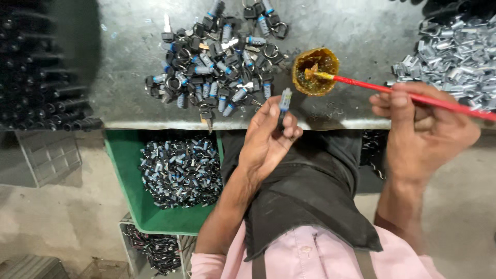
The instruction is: The person assembles small key components by hand, picking up parts from a pile on a metal table and attaching them to key blanks. They use a red-handled brush to apply a viscous substance from a small container onto the components during assembly. The finished items are placed into a green bin below the table.
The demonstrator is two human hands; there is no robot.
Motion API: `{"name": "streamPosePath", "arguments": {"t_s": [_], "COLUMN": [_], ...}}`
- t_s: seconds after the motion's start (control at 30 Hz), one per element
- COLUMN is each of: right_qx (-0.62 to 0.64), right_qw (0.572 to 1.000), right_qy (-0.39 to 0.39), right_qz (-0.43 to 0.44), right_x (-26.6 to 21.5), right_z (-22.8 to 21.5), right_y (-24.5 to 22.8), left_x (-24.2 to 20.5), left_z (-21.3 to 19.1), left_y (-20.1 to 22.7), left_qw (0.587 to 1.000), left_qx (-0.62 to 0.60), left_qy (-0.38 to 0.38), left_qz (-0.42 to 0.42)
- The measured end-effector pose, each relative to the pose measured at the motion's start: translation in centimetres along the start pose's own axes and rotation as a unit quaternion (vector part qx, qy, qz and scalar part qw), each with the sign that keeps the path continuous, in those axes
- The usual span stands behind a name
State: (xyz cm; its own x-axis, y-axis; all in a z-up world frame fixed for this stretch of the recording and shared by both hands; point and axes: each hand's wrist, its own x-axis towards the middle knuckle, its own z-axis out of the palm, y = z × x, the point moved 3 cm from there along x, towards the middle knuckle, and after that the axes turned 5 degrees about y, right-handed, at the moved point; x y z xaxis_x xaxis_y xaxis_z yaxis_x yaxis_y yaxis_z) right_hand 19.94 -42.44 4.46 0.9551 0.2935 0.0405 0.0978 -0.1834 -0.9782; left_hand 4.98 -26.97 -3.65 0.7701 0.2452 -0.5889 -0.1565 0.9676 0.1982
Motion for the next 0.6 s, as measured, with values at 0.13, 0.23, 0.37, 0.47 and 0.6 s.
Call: {"name": "streamPosePath", "arguments": {"t_s": [0.13, 0.23, 0.37, 0.47, 0.6], "right_qx": [-0.182, -0.294, -0.317, -0.344, -0.347], "right_qw": [0.968, 0.92, 0.91, 0.904, 0.903], "right_qy": [-0.173, -0.258, -0.233, -0.209, -0.205], "right_qz": [0.023, -0.02, -0.132, -0.141, -0.149], "right_x": [0.1, -0.9, -3.0, -4.2, -4.9], "right_z": [-0.3, 1.1, 3.3, 4.1, 4.6], "right_y": [-0.9, 0.8, 3.6, 4.3, 4.2], "left_x": [-6.8, -10.3, -7.8, -1.6, 1.4], "left_z": [3.8, 3.0, 1.2, 1.2, 1.9], "left_y": [7.5, 10.8, 7.9, 4.1, 3.3], "left_qw": [0.77, 0.351, 0.332, 0.289, 0.268], "left_qx": [0.616, 0.925, 0.869, 0.86, 0.838], "left_qy": [-0.14, 0.024, 0.149, 0.183, 0.212], "left_qz": [0.086, 0.142, 0.335, 0.378, 0.426]}}
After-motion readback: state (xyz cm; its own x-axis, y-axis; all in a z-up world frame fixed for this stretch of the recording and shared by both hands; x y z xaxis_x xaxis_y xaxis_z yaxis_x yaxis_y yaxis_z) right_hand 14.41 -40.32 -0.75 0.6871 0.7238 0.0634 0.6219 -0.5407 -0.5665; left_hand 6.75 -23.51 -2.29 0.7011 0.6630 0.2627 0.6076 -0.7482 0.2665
